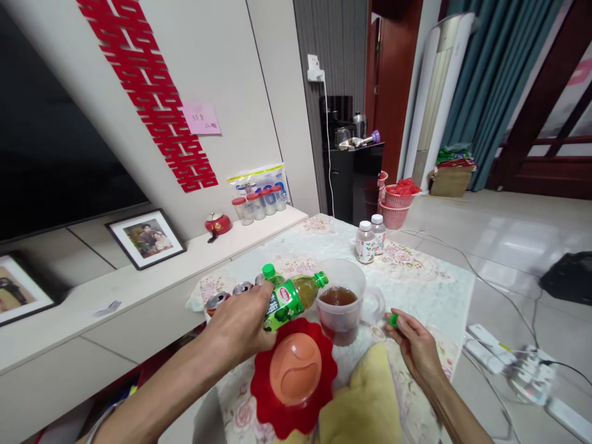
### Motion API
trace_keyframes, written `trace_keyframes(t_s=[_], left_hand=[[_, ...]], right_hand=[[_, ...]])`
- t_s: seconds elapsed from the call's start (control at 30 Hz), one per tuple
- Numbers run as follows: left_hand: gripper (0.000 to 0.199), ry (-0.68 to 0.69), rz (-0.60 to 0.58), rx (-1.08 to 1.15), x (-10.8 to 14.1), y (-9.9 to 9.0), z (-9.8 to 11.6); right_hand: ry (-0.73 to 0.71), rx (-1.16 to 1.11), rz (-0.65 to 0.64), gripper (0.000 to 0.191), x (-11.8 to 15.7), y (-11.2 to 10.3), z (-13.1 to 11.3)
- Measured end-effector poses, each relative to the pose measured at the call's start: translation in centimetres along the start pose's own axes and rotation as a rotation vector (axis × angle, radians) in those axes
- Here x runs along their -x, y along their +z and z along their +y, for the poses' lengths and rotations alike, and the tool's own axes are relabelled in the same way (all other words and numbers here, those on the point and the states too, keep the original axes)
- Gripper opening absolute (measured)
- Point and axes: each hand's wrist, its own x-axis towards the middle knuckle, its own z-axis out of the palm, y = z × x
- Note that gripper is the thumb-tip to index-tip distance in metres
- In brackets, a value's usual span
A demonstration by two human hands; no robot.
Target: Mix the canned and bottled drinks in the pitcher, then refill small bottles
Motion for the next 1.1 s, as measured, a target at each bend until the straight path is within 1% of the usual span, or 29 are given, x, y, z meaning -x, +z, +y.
trace_keyframes(t_s=[0.2, 0.4, 0.73, 1.1], left_hand=[[0.04, -0.008, -0.031, -0.05, 0.0, -0.9, 0.1], [0.043, -0.027, -0.039, -0.102, -0.1, -1.2, 0.1], [0.045, -0.01, -0.023, -0.081, -0.5, -1.5, -0.1], [0.052, -0.007, -0.028, -0.088, -0.6, -2.0, 0.0]], right_hand=[[0.002, -0.002, 0.007, 0.048, 0.0, 0.0, 0.0], [0.003, 0.001, 0.013, 0.047, 0.1, 0.1, 0.0], [0.009, 0.008, 0.009, 0.048, 0.0, 0.1, -0.1], [0.016, 0.01, 0.01, 0.048, 0.1, 0.0, -0.1]])
